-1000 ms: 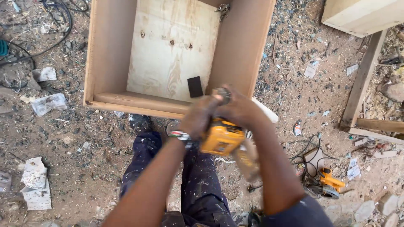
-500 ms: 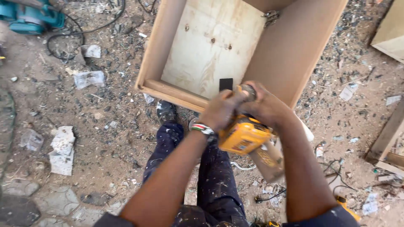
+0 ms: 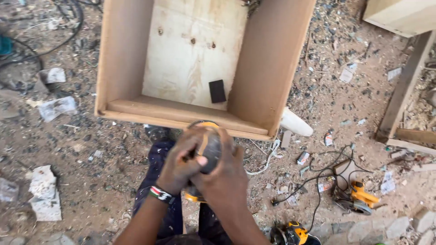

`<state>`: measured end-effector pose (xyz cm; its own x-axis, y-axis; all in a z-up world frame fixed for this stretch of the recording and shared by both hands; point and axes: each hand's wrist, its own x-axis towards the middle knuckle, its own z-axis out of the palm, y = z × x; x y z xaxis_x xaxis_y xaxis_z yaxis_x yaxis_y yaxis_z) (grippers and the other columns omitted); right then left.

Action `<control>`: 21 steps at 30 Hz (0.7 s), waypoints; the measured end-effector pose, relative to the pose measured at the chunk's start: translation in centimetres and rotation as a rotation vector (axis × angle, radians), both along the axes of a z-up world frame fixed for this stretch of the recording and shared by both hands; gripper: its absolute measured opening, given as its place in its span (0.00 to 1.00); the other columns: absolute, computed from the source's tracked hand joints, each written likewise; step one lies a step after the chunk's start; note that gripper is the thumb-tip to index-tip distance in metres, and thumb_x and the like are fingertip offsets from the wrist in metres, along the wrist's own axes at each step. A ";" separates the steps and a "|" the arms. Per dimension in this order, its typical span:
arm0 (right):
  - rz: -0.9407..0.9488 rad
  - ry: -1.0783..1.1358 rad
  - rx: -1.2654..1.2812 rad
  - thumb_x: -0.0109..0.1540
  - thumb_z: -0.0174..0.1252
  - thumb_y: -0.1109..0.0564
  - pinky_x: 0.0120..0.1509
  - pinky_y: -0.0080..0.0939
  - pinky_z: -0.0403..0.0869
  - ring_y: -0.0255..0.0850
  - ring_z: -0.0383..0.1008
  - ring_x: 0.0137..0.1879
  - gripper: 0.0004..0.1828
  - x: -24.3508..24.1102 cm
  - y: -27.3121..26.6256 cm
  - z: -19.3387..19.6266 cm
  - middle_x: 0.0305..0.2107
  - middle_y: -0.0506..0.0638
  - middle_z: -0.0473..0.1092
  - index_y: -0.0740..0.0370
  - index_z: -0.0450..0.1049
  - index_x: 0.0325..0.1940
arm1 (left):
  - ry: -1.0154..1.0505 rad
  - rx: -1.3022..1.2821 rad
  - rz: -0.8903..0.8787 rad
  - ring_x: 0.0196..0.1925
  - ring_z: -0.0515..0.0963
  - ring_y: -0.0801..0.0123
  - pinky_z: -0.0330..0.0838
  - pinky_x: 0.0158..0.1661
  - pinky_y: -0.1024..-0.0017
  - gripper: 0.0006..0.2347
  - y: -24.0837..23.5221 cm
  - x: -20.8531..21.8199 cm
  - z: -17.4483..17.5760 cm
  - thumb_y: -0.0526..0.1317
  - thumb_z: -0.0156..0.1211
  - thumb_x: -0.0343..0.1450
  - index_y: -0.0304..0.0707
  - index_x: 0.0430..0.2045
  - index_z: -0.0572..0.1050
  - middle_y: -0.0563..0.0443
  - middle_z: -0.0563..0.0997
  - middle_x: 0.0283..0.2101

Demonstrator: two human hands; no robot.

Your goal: The person uses a yellow and black orbital sander to smooth the edges and surfaces of a light-colored wooden cabinet. They work on the exterior edges, the top surface, and the interior shelves of the cabinet, which is positioned on a dirt ground.

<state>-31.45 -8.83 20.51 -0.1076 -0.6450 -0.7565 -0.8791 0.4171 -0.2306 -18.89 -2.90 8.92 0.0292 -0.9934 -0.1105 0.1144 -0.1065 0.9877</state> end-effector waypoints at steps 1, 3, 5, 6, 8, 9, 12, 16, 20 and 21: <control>-0.005 0.006 -0.001 0.52 0.75 0.29 0.62 0.72 0.87 0.60 0.86 0.63 0.63 -2.3 0.5 -0.5 0.68 0.53 0.67 0.26 0.56 0.90 | 0.006 -0.001 -0.005 0.78 0.77 0.48 0.60 0.86 0.43 0.26 -0.3 -2.2 -0.5 0.57 0.59 0.81 0.30 0.62 0.83 0.38 0.83 0.71; -0.078 0.099 -0.119 0.53 0.73 0.37 0.56 0.70 0.89 0.62 0.88 0.56 0.61 -6.9 1.6 -1.3 0.66 0.56 0.71 0.29 0.59 0.90 | 0.019 -0.023 -0.119 0.84 0.74 0.46 0.57 0.86 0.43 0.30 -0.8 -6.5 -1.2 0.57 0.61 0.81 0.31 0.72 0.79 0.37 0.82 0.76; -0.117 0.127 -0.182 0.53 0.72 0.38 0.54 0.74 0.88 0.65 0.88 0.55 0.60 -11.5 2.8 -2.6 0.66 0.58 0.70 0.32 0.59 0.90 | -0.006 -0.042 -0.175 0.84 0.74 0.46 0.57 0.86 0.44 0.30 -1.6 -10.4 -1.5 0.55 0.63 0.79 0.29 0.71 0.80 0.36 0.82 0.77; -0.152 0.150 -0.248 0.53 0.71 0.39 0.52 0.78 0.87 0.67 0.88 0.54 0.59 -13.7 3.3 -3.2 0.66 0.60 0.69 0.36 0.60 0.90 | -0.035 -0.063 -0.226 0.84 0.75 0.46 0.57 0.86 0.45 0.30 -2.1 -12.3 -1.7 0.54 0.65 0.78 0.27 0.69 0.80 0.35 0.82 0.77; -0.131 0.137 -0.290 0.53 0.74 0.38 0.52 0.78 0.88 0.66 0.87 0.56 0.60 -16.7 2.6 -3.1 0.66 0.61 0.68 0.39 0.60 0.89 | -0.060 -0.047 -0.303 0.85 0.73 0.46 0.58 0.86 0.46 0.32 -3.7 -14.0 -1.3 0.58 0.62 0.80 0.28 0.71 0.79 0.34 0.82 0.77; -0.104 0.122 -0.327 0.52 0.77 0.37 0.52 0.77 0.88 0.65 0.86 0.58 0.61 -18.2 2.1 -3.1 0.67 0.62 0.67 0.41 0.61 0.88 | -0.087 -0.026 -0.373 0.87 0.72 0.46 0.58 0.85 0.47 0.34 -4.5 -14.9 -1.0 0.62 0.58 0.81 0.29 0.74 0.78 0.33 0.81 0.78; 0.029 0.192 -0.286 0.47 0.78 0.39 0.57 0.79 0.80 0.66 0.81 0.62 0.68 -20.2 -2.0 -2.4 0.65 0.57 0.68 0.34 0.61 0.91 | -0.399 0.013 -0.111 0.43 0.88 0.43 0.75 0.47 0.47 0.23 -7.5 -15.4 -2.5 0.54 0.44 0.89 0.37 0.43 0.85 0.39 0.91 0.41; 0.132 0.167 -0.214 0.55 0.77 0.33 0.54 0.76 0.84 0.63 0.84 0.59 0.62 -20.2 -10.9 -1.7 0.70 0.59 0.66 0.30 0.56 0.91 | -0.800 0.031 0.140 0.48 0.81 0.45 0.74 0.49 0.45 0.13 -9.6 -15.2 -10.3 0.44 0.51 0.88 0.39 0.42 0.83 0.42 0.85 0.43; 0.452 0.111 -0.424 0.62 0.76 0.25 0.42 0.76 0.85 0.72 0.84 0.46 0.55 -20.5 -20.2 -4.2 0.58 0.66 0.67 0.36 0.61 0.89 | -1.093 0.176 0.180 0.44 0.86 0.42 0.79 0.45 0.43 0.16 -10.8 -15.1 -13.0 0.47 0.54 0.88 0.42 0.34 0.82 0.42 0.87 0.39; 0.492 0.072 -0.471 0.65 0.75 0.23 0.41 0.74 0.87 0.71 0.85 0.45 0.52 -20.8 -22.1 -4.4 0.57 0.68 0.68 0.37 0.62 0.87 | -1.107 0.193 0.115 0.43 0.87 0.43 0.81 0.43 0.44 0.17 -10.2 -15.6 -12.6 0.48 0.51 0.89 0.42 0.36 0.82 0.41 0.87 0.40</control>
<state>-52.28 -30.94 16.08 0.2425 -0.8903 -0.3855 -0.9607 -0.1651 -0.2229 -34.50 -13.07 -3.64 0.2967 -0.9476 -0.1182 -0.7946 -0.3136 0.5199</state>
